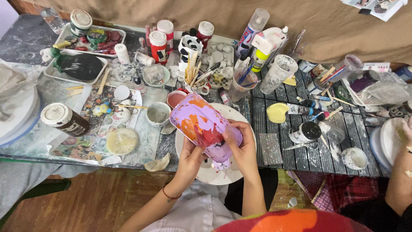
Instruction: The person scrapes dried paint from a purple plastic tray using their fingers and a small tool. They repeatedly lift and scrape the paint residue, occasionally dipping the tool into a water container to assist in removal.
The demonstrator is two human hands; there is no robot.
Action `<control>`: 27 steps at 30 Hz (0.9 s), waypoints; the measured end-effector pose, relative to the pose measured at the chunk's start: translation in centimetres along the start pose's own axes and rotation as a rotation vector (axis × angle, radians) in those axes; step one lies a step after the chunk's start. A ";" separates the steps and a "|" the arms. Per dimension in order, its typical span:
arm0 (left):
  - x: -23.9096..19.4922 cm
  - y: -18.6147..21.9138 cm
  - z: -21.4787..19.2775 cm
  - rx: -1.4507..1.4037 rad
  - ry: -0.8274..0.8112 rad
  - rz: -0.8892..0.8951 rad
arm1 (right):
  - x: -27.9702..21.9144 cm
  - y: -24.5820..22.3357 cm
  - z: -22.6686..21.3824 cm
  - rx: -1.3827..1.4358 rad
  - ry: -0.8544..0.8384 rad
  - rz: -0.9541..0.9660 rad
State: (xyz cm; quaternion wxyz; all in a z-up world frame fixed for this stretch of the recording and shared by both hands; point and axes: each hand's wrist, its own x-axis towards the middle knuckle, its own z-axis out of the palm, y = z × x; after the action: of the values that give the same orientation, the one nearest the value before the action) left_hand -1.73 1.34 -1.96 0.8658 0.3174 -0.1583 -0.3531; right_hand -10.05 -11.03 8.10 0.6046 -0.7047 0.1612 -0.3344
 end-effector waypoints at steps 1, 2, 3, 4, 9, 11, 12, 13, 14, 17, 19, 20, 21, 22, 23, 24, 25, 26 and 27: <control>0.0 0.0 0.0 0.007 0.006 -0.006 | 0.1 0.3 -0.2 0.026 -0.004 0.041; 0.0 -0.1 -0.1 0.014 0.012 -0.012 | 0.1 0.6 -0.6 0.052 -0.007 0.083; -0.2 0.0 -0.2 0.025 0.019 -0.023 | -0.1 0.9 -0.7 0.081 -0.007 0.128; -0.4 0.0 -0.4 0.046 0.022 -0.030 | -0.2 1.2 -0.9 0.126 -0.045 0.178; -0.8 0.2 -0.8 0.080 0.042 -0.063 | -0.7 1.5 -1.9 0.288 -0.178 0.328; -0.5 0.2 -1.1 0.067 0.000 -0.038 | -1.0 1.5 -2.0 0.214 -0.182 0.302; -0.5 0.1 -1.2 0.060 -0.021 -0.027 | -1.2 1.5 -2.1 0.176 -0.184 0.290; -0.6 0.1 -1.3 0.060 -0.032 -0.029 | -1.4 1.5 -2.2 0.191 -0.173 0.311; -0.6 0.2 -1.3 0.061 -0.043 -0.031 | -1.7 1.4 -2.2 0.207 -0.162 0.332; -1.2 0.3 -1.4 0.110 -0.052 -0.051 | -2.3 1.6 -2.0 0.210 -0.124 0.322; -1.4 0.3 -1.5 0.149 -0.051 -0.057 | -2.7 2.0 -1.9 0.223 -0.102 0.301; -1.5 0.3 -1.5 0.165 -0.050 -0.055 | -2.9 2.3 -1.8 0.242 -0.092 0.296; -1.8 0.2 -1.5 0.176 -0.046 -0.054 | -3.2 2.5 -1.8 0.258 -0.085 0.295; -1.9 0.0 -1.5 0.174 -0.052 -0.050 | -3.4 2.7 -1.9 0.251 -0.083 0.296; -2.0 0.0 -1.4 0.171 -0.058 -0.044 | -3.5 2.8 -1.9 0.245 -0.082 0.295; -2.1 -0.1 -1.4 0.169 -0.064 -0.037 | -3.6 2.9 -2.0 0.239 -0.082 0.294; -2.1 -0.1 -1.3 0.161 -0.061 -0.051 | -3.7 3.1 -2.1 0.224 -0.077 0.280; -2.1 -0.1 -1.2 0.152 -0.057 -0.065 | -3.7 3.1 -2.1 0.208 -0.072 0.265; -2.2 -0.2 -1.1 0.143 -0.052 -0.082 | -3.9 3.0 -2.2 0.193 -0.064 0.254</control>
State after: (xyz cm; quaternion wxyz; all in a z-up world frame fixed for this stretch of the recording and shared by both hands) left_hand -2.83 3.31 -3.00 0.8212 0.3752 -0.1925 -0.3844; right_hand -13.76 -10.84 4.28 0.7117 -0.6278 0.1969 -0.2463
